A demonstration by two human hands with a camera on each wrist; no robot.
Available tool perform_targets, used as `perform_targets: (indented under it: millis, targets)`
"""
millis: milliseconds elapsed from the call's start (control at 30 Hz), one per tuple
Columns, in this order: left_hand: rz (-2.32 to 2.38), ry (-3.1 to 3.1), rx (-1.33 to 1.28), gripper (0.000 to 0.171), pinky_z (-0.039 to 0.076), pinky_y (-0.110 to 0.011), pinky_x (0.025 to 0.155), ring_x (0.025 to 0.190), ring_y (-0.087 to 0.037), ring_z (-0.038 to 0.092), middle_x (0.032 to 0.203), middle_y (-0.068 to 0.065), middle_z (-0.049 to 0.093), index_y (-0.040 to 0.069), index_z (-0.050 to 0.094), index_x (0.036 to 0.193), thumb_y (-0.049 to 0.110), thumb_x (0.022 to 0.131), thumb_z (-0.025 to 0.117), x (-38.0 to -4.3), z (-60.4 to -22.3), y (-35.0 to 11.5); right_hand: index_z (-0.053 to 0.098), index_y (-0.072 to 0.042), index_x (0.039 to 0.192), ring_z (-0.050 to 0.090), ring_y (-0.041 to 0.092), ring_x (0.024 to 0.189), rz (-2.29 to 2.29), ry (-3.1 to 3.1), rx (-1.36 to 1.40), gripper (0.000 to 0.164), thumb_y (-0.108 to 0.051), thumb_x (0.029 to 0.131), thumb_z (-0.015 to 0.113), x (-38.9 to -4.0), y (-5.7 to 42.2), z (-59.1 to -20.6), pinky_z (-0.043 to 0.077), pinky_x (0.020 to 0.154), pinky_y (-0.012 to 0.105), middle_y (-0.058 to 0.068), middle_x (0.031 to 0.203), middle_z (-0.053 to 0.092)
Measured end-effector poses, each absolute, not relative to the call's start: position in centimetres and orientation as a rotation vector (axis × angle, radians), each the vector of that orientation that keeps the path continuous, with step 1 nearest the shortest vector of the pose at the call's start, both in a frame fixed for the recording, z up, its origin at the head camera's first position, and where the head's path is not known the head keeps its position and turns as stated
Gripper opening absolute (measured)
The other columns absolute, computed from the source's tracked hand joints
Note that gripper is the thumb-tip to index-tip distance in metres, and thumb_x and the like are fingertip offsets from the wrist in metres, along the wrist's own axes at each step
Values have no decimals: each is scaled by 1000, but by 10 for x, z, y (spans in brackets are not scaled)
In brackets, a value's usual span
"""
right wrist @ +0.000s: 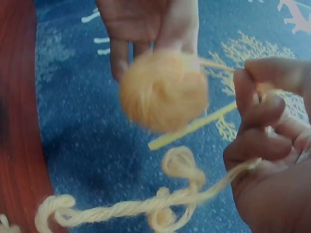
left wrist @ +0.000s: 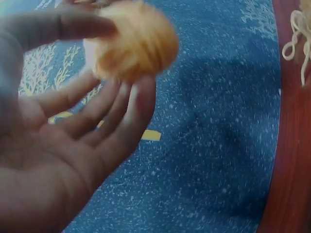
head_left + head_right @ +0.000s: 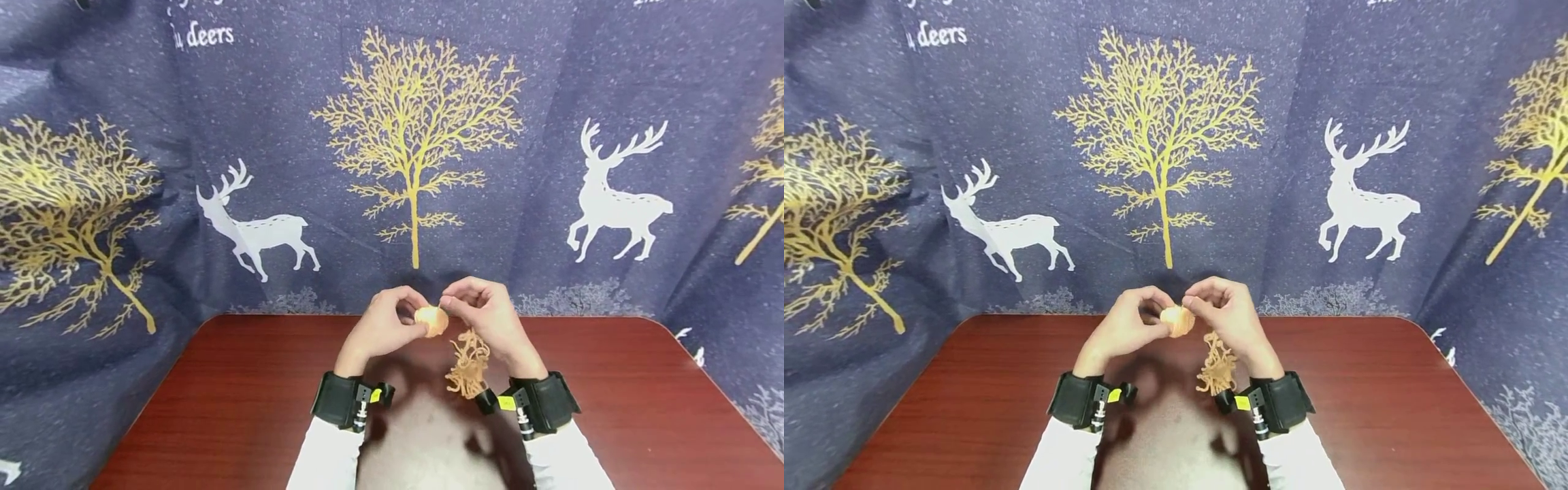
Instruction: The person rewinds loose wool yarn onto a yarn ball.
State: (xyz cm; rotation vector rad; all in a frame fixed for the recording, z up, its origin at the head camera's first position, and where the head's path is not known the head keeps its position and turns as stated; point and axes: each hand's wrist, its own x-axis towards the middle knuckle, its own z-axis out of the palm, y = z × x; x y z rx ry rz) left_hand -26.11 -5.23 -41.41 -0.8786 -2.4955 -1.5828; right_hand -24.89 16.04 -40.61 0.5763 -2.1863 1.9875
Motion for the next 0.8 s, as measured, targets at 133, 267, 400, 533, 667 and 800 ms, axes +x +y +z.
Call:
perform_targets:
  millis: [133,267,400,533,667,800]
  targets:
    - [-1847,-2378,-1086,27,61,-34,82,88,-16,68,95,-10,70,-3,67,104,-4,78,76,-261,-412,-53,71,5,101,58,10,63,1922,-2215,529,18,-9,91,76,-253,166,-406,49,54,21,7,80,71]
    - [-2212,-2103,-1214,28,59,-30,78,90,-16,68,96,-8,71,-9,64,105,-6,78,73,-259,-410,-54,72,3,100,56,12,59,1908,-2241,548,15,-8,91,76,-253,164,-409,46,48,23,7,78,70]
    - [-2536,-1764,-1153,28,57,-26,77,91,-16,66,98,-4,72,-1,67,104,-8,77,66,-256,-409,-51,71,5,100,60,14,63,1929,-2229,585,12,-1,90,74,-251,160,-413,50,55,24,5,79,72]
    - [-2698,-1475,-834,31,59,-27,80,93,-16,66,104,-6,69,9,67,105,-11,81,60,-253,-406,-44,72,2,96,60,12,64,1850,-2287,632,10,-3,88,76,-249,152,-414,49,56,22,6,79,71]
    - [-2670,-1346,-513,24,60,-28,79,88,-17,68,100,-9,66,3,65,103,-12,85,59,-252,-403,-37,74,-6,92,53,10,57,1712,-2386,670,8,-11,88,78,-244,147,-409,44,49,22,4,74,68]
    - [-2336,-1578,-365,24,60,-28,79,85,-18,66,97,-10,67,-4,66,105,-11,83,69,-256,-405,-31,75,-12,90,51,10,56,1598,-2433,706,3,-13,88,78,-236,149,-400,41,50,23,-1,73,67]
